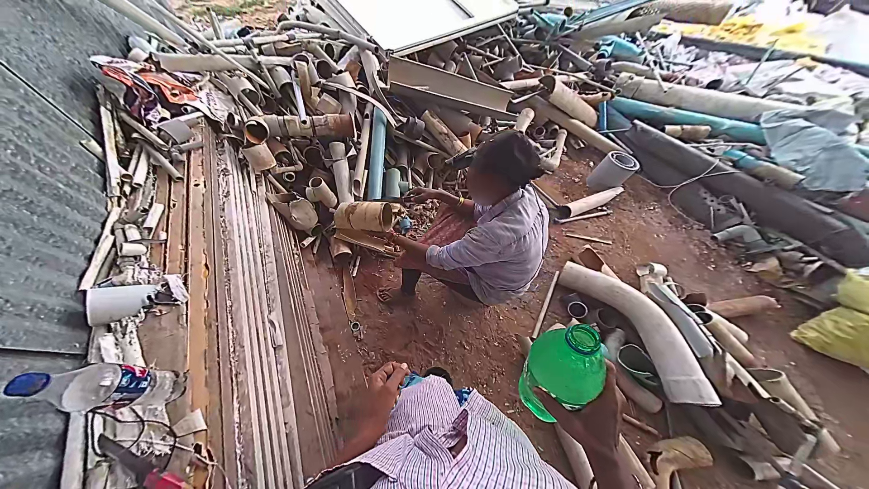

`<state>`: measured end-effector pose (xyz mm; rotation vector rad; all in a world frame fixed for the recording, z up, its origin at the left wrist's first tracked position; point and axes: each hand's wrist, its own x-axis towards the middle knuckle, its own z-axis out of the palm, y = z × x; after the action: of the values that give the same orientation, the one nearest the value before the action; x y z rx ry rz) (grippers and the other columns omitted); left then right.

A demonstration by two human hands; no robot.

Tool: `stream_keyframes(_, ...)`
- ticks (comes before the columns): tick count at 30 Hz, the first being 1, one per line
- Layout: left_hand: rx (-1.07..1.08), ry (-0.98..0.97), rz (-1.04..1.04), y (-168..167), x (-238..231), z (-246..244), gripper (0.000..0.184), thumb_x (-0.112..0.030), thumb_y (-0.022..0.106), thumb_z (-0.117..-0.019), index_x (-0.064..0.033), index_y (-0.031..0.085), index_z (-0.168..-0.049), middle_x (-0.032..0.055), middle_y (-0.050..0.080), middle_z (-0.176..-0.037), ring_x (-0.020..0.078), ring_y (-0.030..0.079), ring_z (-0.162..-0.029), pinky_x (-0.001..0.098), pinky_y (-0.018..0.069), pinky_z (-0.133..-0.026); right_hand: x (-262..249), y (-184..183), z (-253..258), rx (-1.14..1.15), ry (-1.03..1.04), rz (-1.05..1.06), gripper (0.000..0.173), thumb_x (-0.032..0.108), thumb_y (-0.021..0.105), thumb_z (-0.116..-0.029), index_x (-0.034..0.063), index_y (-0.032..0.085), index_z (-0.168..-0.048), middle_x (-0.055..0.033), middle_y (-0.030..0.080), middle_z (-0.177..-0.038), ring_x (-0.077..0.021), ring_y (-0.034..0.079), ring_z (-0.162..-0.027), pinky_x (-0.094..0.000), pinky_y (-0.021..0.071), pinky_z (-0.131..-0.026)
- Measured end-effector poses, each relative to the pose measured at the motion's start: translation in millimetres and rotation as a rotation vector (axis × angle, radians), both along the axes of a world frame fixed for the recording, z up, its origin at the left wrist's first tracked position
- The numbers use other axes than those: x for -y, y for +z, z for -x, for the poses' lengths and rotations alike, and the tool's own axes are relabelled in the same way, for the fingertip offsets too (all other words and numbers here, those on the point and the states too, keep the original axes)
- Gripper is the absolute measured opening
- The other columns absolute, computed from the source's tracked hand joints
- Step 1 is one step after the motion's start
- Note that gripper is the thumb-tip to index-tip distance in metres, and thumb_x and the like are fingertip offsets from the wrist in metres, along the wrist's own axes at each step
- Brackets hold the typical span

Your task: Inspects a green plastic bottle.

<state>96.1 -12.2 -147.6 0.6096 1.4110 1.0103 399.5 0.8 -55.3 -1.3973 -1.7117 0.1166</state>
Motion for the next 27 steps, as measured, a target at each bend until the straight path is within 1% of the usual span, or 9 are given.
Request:
stream_keyframes(3, 0.009, -0.057, 0.029, 1, 1, -23, 0.025, -0.010, 0.046, -0.1071, -0.0014, 0.064, -0.091, -0.0053, 0.053, -0.064, -0.0020, 0.038, -0.044, 0.0132, 0.0321, -0.042, -4, -2, -20, -0.013, 0.010, -0.012, 0.097, 0.054, 0.080, -0.0683, -0.0140, 0.050, -0.130, -0.0205, 0.069, -0.115, 0.0031, 0.063, -0.111, -0.0129, 0.0464, -0.098)
stream_keyframes(5, -0.011, -0.077, 0.052, 5, 0, -34, 0.025, -0.010, 0.046, -0.1078, 0.0000, 0.064, -0.093, -0.0041, 0.052, -0.066, -0.0012, 0.037, -0.044, 0.0137, 0.0316, -0.043, -3, -4, -32, -0.018, 0.014, -0.020, 0.096, 0.054, 0.080, -0.0681, -0.0154, 0.051, -0.128, -0.0225, 0.069, -0.114, 0.0003, 0.064, -0.109, -0.0147, 0.0477, -0.097)
stream_keyframes(8, -0.026, -0.055, 0.067, 9, -3, -43, 0.024, -0.009, 0.047, -0.1078, 0.0001, 0.063, -0.093, -0.0037, 0.052, -0.066, -0.0012, 0.037, -0.043, 0.0133, 0.0323, -0.042, 1, -10, -49, -0.020, 0.013, -0.014, 0.095, 0.053, 0.080, -0.0678, -0.0137, 0.051, -0.129, -0.0210, 0.069, -0.113, 0.0021, 0.064, -0.108, -0.0128, 0.0468, -0.096)
stream_keyframes(11, -0.031, -0.010, 0.077, 18, -9, -42, 0.024, -0.010, 0.045, -0.1087, 0.0005, 0.062, -0.095, -0.0034, 0.053, -0.067, -0.0011, 0.039, -0.044, 0.0130, 0.0342, -0.042, 8, -16, -59, -0.015, -0.018, 0.003, 0.096, 0.053, 0.079, -0.0661, -0.0157, 0.051, -0.128, -0.0239, 0.069, -0.112, -0.0004, 0.065, -0.106, -0.0137, 0.0473, -0.095)
stream_keyframes(15, -0.066, 0.252, 0.023, 44, -22, -7, 0.026, -0.015, 0.041, -0.1110, -0.0042, 0.060, -0.097, -0.0050, 0.053, -0.067, -0.0013, 0.043, -0.047, 0.0122, 0.0359, -0.043, 14, -24, -71, -0.026, -0.039, 0.005, 0.099, 0.054, 0.079, -0.0667, -0.0167, 0.050, -0.129, -0.0251, 0.068, -0.111, -0.0011, 0.065, -0.105, -0.0138, 0.0473, -0.093)
stream_keyframes(19, -0.150, 0.590, -0.196, 77, -25, 53, 0.032, -0.021, 0.035, -0.1120, -0.0113, 0.059, -0.093, -0.0091, 0.056, -0.067, -0.0030, 0.045, -0.045, 0.0109, 0.0371, -0.041, 14, -24, -78, -0.036, -0.042, -0.021, 0.096, 0.051, 0.080, -0.0659, -0.0163, 0.052, -0.127, -0.0248, 0.069, -0.110, -0.0023, 0.066, -0.105, -0.0149, 0.0484, -0.094)
stream_keyframes(21, -0.170, 0.653, -0.297, 96, -24, 70, 0.034, -0.021, 0.031, -0.1116, -0.0141, 0.059, -0.093, -0.0107, 0.058, -0.068, -0.0030, 0.046, -0.046, 0.0108, 0.0376, -0.042, 10, -25, -80, -0.036, -0.032, -0.037, 0.094, 0.051, 0.081, -0.0665, -0.0149, 0.053, -0.127, -0.0241, 0.069, -0.111, -0.0037, 0.066, -0.105, -0.0164, 0.0493, -0.094)
stream_keyframes(24, -0.159, 0.563, -0.399, 118, -23, 56, 0.038, -0.021, 0.026, -0.1104, -0.0167, 0.059, -0.092, -0.0119, 0.060, -0.070, -0.0037, 0.048, -0.049, 0.0102, 0.0391, -0.044, 7, -28, -76, -0.044, -0.019, -0.052, 0.094, 0.052, 0.081, -0.0662, -0.0128, 0.054, -0.128, -0.0227, 0.070, -0.112, -0.0039, 0.066, -0.105, -0.0170, 0.0498, -0.094)
stream_keyframes(27, -0.058, 0.297, -0.448, 129, -26, 7, 0.039, -0.017, 0.025, -0.1077, -0.0149, 0.061, -0.092, -0.0114, 0.060, -0.069, -0.0045, 0.049, -0.049, 0.0093, 0.0398, -0.044, 4, -29, -68, -0.050, 0.015, -0.083, 0.092, 0.053, 0.080, -0.0673, -0.0107, 0.054, -0.128, -0.0203, 0.070, -0.111, -0.0021, 0.066, -0.104, -0.0158, 0.0493, -0.094)
